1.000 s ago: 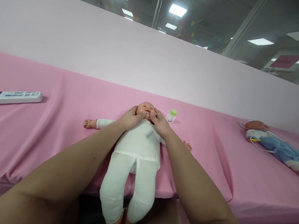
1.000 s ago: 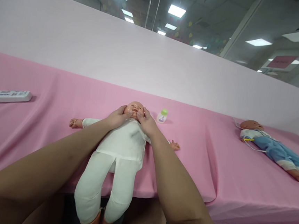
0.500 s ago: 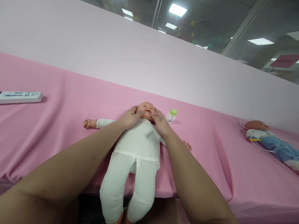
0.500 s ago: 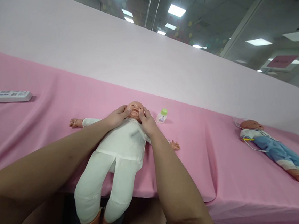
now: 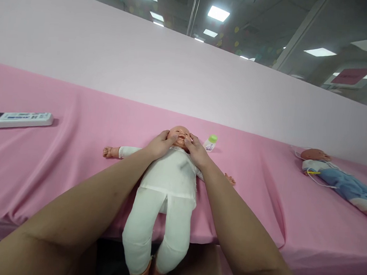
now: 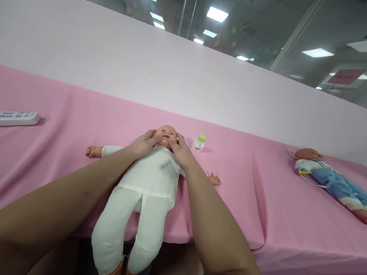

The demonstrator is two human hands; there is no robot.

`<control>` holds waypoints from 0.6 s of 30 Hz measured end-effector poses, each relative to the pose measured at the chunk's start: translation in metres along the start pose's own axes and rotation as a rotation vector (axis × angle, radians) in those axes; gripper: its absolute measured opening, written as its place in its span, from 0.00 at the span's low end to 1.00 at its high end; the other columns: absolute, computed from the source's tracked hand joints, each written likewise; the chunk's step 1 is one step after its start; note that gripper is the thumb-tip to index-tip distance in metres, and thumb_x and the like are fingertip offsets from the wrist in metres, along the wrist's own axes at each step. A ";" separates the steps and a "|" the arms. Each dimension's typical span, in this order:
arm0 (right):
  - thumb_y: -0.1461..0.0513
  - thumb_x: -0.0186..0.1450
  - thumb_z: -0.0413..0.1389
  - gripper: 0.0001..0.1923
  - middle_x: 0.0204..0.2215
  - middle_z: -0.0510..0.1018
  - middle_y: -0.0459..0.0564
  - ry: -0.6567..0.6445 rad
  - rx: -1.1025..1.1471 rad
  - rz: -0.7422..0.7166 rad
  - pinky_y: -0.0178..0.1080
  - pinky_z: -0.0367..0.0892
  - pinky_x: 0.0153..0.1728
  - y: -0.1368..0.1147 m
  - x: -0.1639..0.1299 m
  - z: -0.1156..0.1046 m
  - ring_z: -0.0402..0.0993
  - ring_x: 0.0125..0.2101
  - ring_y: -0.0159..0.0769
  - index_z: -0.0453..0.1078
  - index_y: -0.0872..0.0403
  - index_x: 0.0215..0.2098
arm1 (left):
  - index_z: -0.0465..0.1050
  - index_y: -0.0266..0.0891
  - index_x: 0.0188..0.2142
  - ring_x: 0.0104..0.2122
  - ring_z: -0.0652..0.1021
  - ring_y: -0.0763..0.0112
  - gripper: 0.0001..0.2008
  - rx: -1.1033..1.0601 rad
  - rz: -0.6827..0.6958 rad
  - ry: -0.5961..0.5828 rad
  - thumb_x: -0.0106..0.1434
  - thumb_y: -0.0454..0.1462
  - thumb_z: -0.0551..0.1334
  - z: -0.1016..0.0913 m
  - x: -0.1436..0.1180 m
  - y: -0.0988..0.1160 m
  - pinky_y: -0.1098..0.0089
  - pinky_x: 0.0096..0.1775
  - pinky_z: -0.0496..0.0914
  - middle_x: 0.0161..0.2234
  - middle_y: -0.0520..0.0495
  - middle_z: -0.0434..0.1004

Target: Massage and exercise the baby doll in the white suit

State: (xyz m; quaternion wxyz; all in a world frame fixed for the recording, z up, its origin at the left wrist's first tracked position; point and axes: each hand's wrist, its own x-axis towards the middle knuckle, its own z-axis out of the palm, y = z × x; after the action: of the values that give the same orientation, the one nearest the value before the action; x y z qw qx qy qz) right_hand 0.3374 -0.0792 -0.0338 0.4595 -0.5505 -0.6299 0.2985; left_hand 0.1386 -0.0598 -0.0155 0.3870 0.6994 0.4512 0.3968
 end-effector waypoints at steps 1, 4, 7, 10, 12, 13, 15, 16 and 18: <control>0.41 0.65 0.51 0.39 0.64 0.62 0.51 0.005 0.002 0.009 0.49 0.57 0.62 -0.001 -0.001 0.000 0.62 0.62 0.47 0.51 0.48 0.69 | 0.63 0.41 0.60 0.57 0.72 0.56 0.35 0.004 -0.003 0.003 0.62 0.61 0.54 0.000 0.000 0.000 0.65 0.53 0.66 0.60 0.41 0.69; 0.42 0.65 0.52 0.40 0.64 0.63 0.51 0.018 0.001 0.045 0.49 0.58 0.62 -0.005 -0.003 -0.001 0.63 0.61 0.46 0.51 0.49 0.69 | 0.63 0.41 0.60 0.56 0.73 0.56 0.35 0.008 0.001 0.011 0.62 0.60 0.54 0.000 0.001 -0.002 0.65 0.53 0.66 0.60 0.41 0.70; 0.42 0.65 0.52 0.41 0.64 0.63 0.52 0.024 -0.014 0.064 0.49 0.58 0.61 -0.007 -0.003 -0.001 0.63 0.60 0.47 0.50 0.50 0.69 | 0.63 0.41 0.60 0.55 0.74 0.56 0.34 0.007 0.010 0.010 0.62 0.59 0.55 0.001 0.002 -0.003 0.65 0.53 0.67 0.59 0.42 0.72; 0.43 0.65 0.52 0.40 0.64 0.63 0.52 0.027 -0.027 0.069 0.48 0.58 0.61 -0.009 -0.004 0.000 0.63 0.61 0.46 0.51 0.50 0.69 | 0.64 0.41 0.60 0.55 0.74 0.56 0.34 0.014 0.010 0.012 0.62 0.59 0.55 0.001 0.002 -0.002 0.64 0.53 0.67 0.59 0.42 0.72; 0.43 0.66 0.51 0.39 0.63 0.64 0.52 0.026 -0.034 0.069 0.47 0.58 0.61 -0.012 -0.006 0.000 0.63 0.61 0.45 0.51 0.51 0.69 | 0.64 0.41 0.59 0.55 0.73 0.56 0.34 0.021 0.010 0.016 0.62 0.59 0.55 0.001 0.001 -0.002 0.64 0.54 0.67 0.59 0.42 0.71; 0.43 0.66 0.51 0.39 0.63 0.64 0.52 0.025 -0.037 0.070 0.47 0.58 0.61 -0.013 -0.007 0.000 0.63 0.61 0.45 0.50 0.51 0.69 | 0.64 0.41 0.59 0.55 0.73 0.56 0.34 0.024 0.010 0.018 0.62 0.59 0.55 0.001 0.001 -0.002 0.64 0.53 0.67 0.59 0.42 0.71; 0.43 0.66 0.51 0.39 0.63 0.64 0.52 0.020 -0.042 0.075 0.47 0.58 0.61 -0.016 -0.008 -0.001 0.63 0.61 0.45 0.50 0.50 0.69 | 0.64 0.41 0.59 0.56 0.73 0.56 0.34 0.025 0.009 0.020 0.62 0.59 0.55 0.001 0.001 -0.002 0.64 0.53 0.67 0.59 0.42 0.71; 0.43 0.66 0.51 0.39 0.63 0.64 0.52 0.018 -0.045 0.077 0.47 0.58 0.61 -0.018 -0.009 -0.001 0.63 0.60 0.45 0.50 0.50 0.69 | 0.64 0.41 0.59 0.56 0.73 0.56 0.34 0.024 0.008 0.019 0.62 0.60 0.55 0.001 0.001 -0.002 0.64 0.53 0.67 0.59 0.42 0.71; 0.43 0.66 0.51 0.39 0.63 0.64 0.52 0.015 -0.051 0.078 0.47 0.58 0.61 -0.020 -0.010 -0.001 0.63 0.60 0.45 0.50 0.50 0.69 | 0.64 0.41 0.59 0.55 0.74 0.57 0.35 0.019 0.010 0.016 0.62 0.60 0.55 0.002 0.001 -0.002 0.65 0.53 0.67 0.59 0.42 0.71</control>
State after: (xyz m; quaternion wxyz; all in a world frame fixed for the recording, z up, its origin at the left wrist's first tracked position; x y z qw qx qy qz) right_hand 0.3297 -0.0936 -0.0184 0.4380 -0.5881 -0.6121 0.2960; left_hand 0.1395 -0.0582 -0.0180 0.3746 0.7022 0.4544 0.4000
